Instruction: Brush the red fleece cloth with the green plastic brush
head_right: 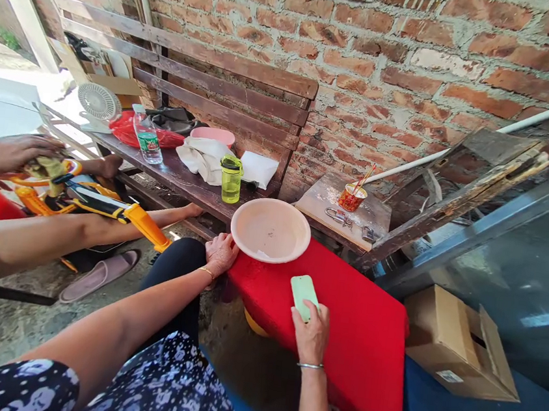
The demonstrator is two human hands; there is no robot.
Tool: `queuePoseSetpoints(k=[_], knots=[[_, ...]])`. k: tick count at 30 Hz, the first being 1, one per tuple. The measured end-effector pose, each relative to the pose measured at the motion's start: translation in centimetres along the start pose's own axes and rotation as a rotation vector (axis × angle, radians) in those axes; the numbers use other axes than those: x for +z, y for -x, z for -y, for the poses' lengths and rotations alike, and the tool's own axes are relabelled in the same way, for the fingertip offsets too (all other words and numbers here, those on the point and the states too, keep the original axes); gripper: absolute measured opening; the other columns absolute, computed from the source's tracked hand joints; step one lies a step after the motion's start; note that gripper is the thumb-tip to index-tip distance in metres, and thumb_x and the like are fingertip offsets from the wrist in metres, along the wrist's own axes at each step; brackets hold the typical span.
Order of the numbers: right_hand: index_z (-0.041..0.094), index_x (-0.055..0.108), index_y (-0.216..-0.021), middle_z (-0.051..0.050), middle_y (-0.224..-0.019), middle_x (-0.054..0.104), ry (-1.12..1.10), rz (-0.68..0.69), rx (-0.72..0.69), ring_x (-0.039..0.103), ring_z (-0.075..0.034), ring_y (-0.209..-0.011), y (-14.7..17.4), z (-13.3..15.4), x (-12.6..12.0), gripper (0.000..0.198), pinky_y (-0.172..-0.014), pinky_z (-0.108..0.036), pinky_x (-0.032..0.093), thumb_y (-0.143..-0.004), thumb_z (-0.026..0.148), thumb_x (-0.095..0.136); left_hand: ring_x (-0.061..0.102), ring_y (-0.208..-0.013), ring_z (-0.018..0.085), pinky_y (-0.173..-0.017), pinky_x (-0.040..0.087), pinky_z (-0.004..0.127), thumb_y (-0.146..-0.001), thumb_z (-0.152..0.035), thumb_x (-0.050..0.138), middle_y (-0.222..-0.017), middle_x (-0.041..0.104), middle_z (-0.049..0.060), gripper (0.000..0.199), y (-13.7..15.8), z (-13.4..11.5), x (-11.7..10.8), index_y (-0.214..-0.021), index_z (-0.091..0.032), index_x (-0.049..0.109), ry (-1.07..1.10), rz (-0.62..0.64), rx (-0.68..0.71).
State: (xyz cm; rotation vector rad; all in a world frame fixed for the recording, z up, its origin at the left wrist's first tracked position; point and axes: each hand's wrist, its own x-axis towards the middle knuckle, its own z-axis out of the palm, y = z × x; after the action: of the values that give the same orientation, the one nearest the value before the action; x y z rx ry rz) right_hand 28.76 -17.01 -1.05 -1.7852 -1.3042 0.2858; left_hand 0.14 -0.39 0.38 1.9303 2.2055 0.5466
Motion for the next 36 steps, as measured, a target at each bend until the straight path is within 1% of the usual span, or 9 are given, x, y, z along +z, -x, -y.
queuePoseSetpoints(k=[3, 5, 7, 12, 18, 26, 36], knots=[[0.017, 0.070, -0.097, -0.009, -0.095, 0.055, 0.024, -0.098, 0.145, 0.054, -0.028, -0.095, -0.4, -1.7, -2.2, 0.064, -0.092, -0.048, 0.043, -0.068, 0.074, 0.061, 0.050, -0.111, 0.029, -0.092, 0.031, 0.042, -0.096, -0.042, 0.045, -0.119, 0.058, 0.010, 0.033, 0.1, 0.0, 0.1, -0.118, -0.025, 0.062, 0.023, -0.008, -0.001], [0.016, 0.069, -0.102, -0.009, -0.098, 0.056, 0.025, -0.118, 0.217, 0.056, -0.028, -0.095, -0.6, -2.3, -3.2, 0.065, -0.091, -0.047, 0.044, -0.069, 0.072, 0.061, 0.050, -0.110, 0.028, -0.093, 0.031, 0.042, -0.095, -0.041, 0.047, -0.119, 0.057, 0.010, 0.031, 0.1, 0.1, 0.3, -0.117, -0.025, 0.063, 0.037, -0.012, -0.003], [0.016, 0.070, -0.101, -0.008, -0.100, 0.056, 0.023, -0.111, 0.256, 0.056, -0.028, -0.095, -0.7, -2.3, -3.5, 0.064, -0.090, -0.046, 0.044, -0.067, 0.070, 0.064, 0.050, -0.109, 0.028, -0.093, 0.030, 0.043, -0.094, -0.040, 0.048, -0.118, 0.057, 0.010, 0.030, 0.0, 0.2, 0.5, -0.115, -0.025, 0.064, 0.048, -0.016, -0.005], [0.017, 0.071, -0.095, -0.007, -0.099, 0.054, 0.034, -0.127, 0.304, 0.055, -0.028, -0.097, -1.0, -1.8, -2.8, 0.061, -0.096, -0.047, 0.041, -0.061, 0.067, 0.069, 0.050, -0.108, 0.028, -0.092, 0.030, 0.043, -0.095, -0.040, 0.047, -0.115, 0.057, 0.010, 0.029, -0.1, 0.3, 0.7, -0.113, -0.024, 0.064, 0.071, -0.029, 0.010], [0.018, 0.072, -0.093, -0.006, -0.095, 0.053, 0.055, -0.146, 0.313, 0.053, -0.029, -0.096, -1.2, -1.7, -2.7, 0.062, -0.096, -0.049, 0.040, -0.059, 0.070, 0.068, 0.049, -0.108, 0.029, -0.090, 0.030, 0.043, -0.095, -0.040, 0.047, -0.115, 0.057, 0.011, 0.030, -0.1, 0.3, 0.9, -0.115, -0.024, 0.063, 0.091, -0.035, 0.016], [0.018, 0.071, -0.093, -0.006, -0.093, 0.053, 0.063, -0.146, 0.288, 0.053, -0.029, -0.094, -1.3, -2.3, -2.5, 0.064, -0.094, -0.050, 0.041, -0.059, 0.072, 0.068, 0.049, -0.108, 0.029, -0.092, 0.029, 0.043, -0.094, -0.037, 0.049, -0.114, 0.058, 0.011, 0.027, -0.2, 0.4, 1.1, -0.111, -0.024, 0.065, 0.107, -0.045, 0.011], [0.018, 0.072, -0.092, -0.005, -0.092, 0.053, 0.041, -0.148, 0.255, 0.054, -0.028, -0.093, -1.1, -2.5, -2.3, 0.059, -0.092, -0.047, 0.043, -0.061, 0.068, 0.069, 0.051, -0.107, 0.028, -0.090, 0.030, 0.042, -0.093, -0.037, 0.049, -0.112, 0.059, 0.010, 0.026, -0.2, 0.2, 0.8, -0.108, -0.024, 0.066, 0.089, -0.043, 0.004]])
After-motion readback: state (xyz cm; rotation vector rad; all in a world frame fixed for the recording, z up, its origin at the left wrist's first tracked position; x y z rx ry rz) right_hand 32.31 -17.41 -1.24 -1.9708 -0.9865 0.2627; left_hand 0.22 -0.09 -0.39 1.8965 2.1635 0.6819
